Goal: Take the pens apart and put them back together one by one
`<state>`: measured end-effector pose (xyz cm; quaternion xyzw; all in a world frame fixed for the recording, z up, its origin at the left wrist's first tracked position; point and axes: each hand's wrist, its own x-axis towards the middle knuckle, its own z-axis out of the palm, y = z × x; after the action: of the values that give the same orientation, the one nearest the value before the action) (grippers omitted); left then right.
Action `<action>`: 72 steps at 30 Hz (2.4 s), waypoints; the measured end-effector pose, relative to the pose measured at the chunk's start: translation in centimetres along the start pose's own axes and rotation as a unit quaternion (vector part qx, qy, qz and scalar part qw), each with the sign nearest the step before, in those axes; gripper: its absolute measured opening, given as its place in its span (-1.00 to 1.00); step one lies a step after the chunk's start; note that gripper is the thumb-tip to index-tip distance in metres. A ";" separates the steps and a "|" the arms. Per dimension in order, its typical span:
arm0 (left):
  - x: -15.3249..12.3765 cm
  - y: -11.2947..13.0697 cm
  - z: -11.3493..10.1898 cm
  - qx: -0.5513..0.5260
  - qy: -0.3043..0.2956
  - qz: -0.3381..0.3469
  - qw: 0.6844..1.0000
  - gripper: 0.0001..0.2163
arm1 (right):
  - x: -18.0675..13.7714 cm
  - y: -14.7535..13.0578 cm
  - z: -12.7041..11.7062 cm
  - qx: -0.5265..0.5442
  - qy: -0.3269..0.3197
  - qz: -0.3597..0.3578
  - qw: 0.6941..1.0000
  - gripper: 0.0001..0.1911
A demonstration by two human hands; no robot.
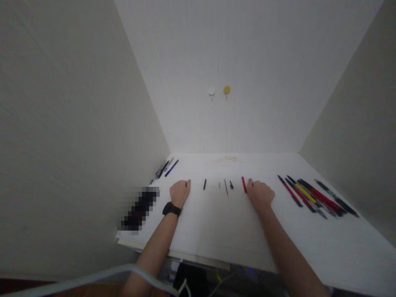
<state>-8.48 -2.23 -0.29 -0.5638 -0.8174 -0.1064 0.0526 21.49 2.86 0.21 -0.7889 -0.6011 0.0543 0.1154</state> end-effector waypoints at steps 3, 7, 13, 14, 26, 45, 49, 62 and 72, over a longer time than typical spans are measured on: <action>-0.1 0.1 -0.1 0.000 -0.002 -0.002 1.000 -0.47 | -0.1 0.0 -0.1 -0.003 -0.005 -0.002 1.000 -0.43; -0.1 0.1 -0.2 -0.003 0.005 0.002 1.000 -0.48 | -0.2 0.0 -0.1 -0.001 -0.001 -0.003 1.000 -0.43; 0.0 0.1 -0.1 -0.005 -0.003 0.002 1.000 -0.48 | -0.1 0.1 -0.1 0.001 -0.014 -0.007 1.000 -0.42; 0.0 0.1 -0.1 -0.005 -0.002 0.003 1.000 -0.48 | 0.0 0.1 -0.1 0.001 -0.015 -0.008 1.000 -0.42; -0.2 0.2 -0.4 -0.020 -0.005 0.001 1.000 -0.50 | -0.1 -0.1 -0.4 -0.003 -0.015 -0.005 1.000 -0.42; -0.6 1.2 -1.0 -0.175 -0.019 0.214 0.961 -0.85 | -0.3 -0.1 -0.3 -0.012 -0.010 -0.006 1.000 -0.42; -0.4 1.0 -0.4 -0.207 0.006 0.217 0.954 -0.87 | -0.2 -0.1 -0.2 -0.010 -0.018 -0.006 1.000 -0.42; 0.5 0.9 0.3 -0.334 0.073 0.139 0.929 -0.84 | -0.3 -0.2 -0.5 -0.013 -0.011 -0.014 1.000 -0.43; 0.3 0.9 0.1 -0.398 0.105 0.139 0.901 -0.90 | -0.3 -0.1 -0.3 -0.008 -0.005 -0.020 1.000 -0.43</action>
<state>-7.70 -1.61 -0.26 -0.6311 -0.6102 -0.4728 -0.0764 21.41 2.51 0.51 -0.7772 -0.6181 0.0506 0.1069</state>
